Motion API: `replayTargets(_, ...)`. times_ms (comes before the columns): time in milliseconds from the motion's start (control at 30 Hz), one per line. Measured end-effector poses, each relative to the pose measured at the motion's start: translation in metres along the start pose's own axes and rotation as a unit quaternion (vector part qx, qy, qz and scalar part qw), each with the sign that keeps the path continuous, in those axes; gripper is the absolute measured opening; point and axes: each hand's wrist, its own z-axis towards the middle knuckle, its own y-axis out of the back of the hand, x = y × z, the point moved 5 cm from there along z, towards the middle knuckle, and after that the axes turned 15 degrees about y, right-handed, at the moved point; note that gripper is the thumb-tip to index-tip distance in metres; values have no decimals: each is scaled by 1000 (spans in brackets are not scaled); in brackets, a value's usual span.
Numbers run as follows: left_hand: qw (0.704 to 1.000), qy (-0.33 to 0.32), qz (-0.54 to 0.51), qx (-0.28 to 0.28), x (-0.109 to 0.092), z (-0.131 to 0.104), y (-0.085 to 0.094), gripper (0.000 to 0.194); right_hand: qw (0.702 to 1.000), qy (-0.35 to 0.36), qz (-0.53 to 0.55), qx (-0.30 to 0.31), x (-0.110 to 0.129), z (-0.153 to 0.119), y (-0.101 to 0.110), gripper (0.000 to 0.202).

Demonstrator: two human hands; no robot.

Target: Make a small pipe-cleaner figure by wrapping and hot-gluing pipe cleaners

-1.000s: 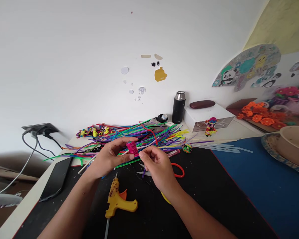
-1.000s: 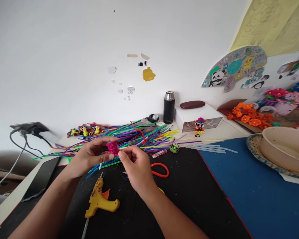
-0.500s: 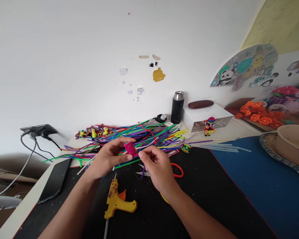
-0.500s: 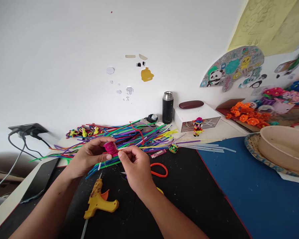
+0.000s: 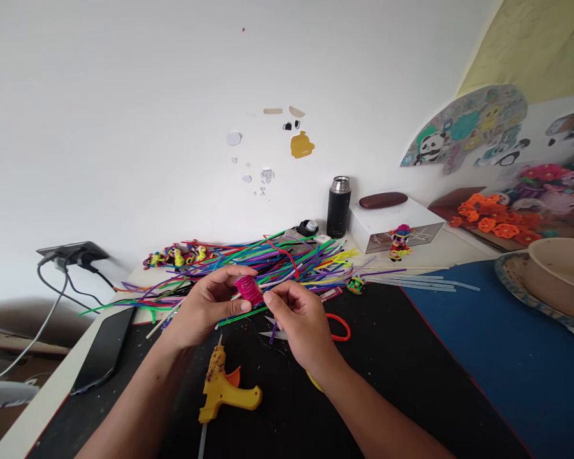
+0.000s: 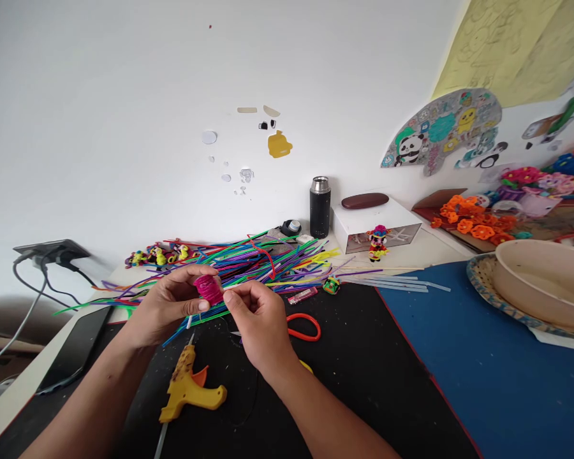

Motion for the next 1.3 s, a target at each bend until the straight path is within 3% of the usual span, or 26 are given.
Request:
replayTargets(833,997,-41,-65,12,1,-3,-5,44,983,-123,131,39,-14,-2,-8,54)
replayTargets(1100,994,-48,-91,44,0,-2,-16,43,947,-166,248,117,-12,-10,-18,54)
replayTargets(1300,993,-32,-89,68,3,-3,-19,44,931,-186,298,99,-14,-8,-16,53)
